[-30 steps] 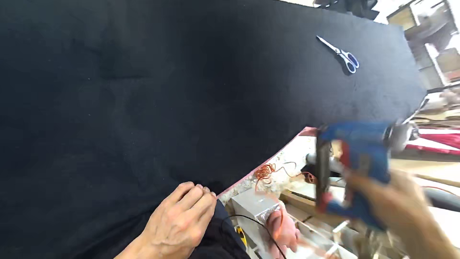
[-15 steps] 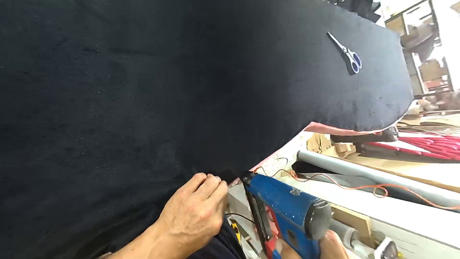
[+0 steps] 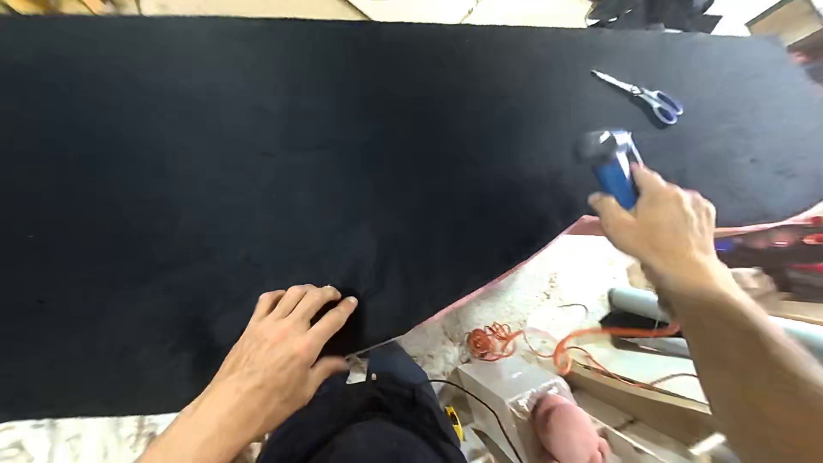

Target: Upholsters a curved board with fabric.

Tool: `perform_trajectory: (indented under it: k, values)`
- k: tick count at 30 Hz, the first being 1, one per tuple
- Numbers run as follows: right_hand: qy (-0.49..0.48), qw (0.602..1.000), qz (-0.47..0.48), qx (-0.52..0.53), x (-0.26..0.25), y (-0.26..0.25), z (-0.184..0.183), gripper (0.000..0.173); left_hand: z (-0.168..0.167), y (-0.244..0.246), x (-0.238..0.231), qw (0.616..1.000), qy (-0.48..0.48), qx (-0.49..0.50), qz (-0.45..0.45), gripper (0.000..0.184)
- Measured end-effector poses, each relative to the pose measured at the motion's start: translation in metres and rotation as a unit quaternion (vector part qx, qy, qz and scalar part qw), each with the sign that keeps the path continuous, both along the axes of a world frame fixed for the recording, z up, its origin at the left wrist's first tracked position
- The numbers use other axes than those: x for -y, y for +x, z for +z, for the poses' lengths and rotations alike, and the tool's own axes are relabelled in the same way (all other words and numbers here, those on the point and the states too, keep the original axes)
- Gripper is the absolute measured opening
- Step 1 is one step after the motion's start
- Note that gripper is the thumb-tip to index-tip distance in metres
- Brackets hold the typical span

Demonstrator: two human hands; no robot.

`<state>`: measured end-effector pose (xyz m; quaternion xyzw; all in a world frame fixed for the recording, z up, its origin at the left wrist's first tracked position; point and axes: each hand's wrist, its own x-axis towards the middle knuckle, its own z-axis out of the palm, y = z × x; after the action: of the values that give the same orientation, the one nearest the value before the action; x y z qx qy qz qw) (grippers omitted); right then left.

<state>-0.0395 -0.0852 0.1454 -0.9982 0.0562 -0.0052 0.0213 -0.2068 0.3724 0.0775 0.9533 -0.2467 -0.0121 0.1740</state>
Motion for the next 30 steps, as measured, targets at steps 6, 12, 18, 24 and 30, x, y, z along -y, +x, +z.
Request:
perform_trajectory:
  k: [6, 12, 18, 24, 30]
  values:
    - [0.029, 0.996, 0.074, 0.03, -0.041, 0.016, -0.005, 0.058, -0.006, 0.001, 0.002, 0.991, 0.022, 0.131, 0.0, 0.019]
    - [0.245, 0.915, 0.26, 0.188, -0.176, -0.159, -0.115, 0.02, -0.06, 0.007, -0.006, 0.972, -0.002, 0.212, -0.104, 0.025]
    - [0.229, 0.891, 0.333, 0.207, -0.211, -0.163, -0.153, 0.023, -0.065, 0.019, -0.01, 0.966, -0.057, 0.203, -0.147, 0.026]
    - [0.303, 0.866, 0.254, 0.307, -0.228, -0.16, -0.195, 0.017, -0.068, 0.019, -0.006, 0.97, -0.062, 0.183, -0.147, 0.025]
    - [0.347, 0.858, 0.225, 0.304, -0.233, -0.159, -0.201, 0.015, -0.052, 0.018, 0.038, 0.993, -0.008, 0.114, -0.01, 0.029]
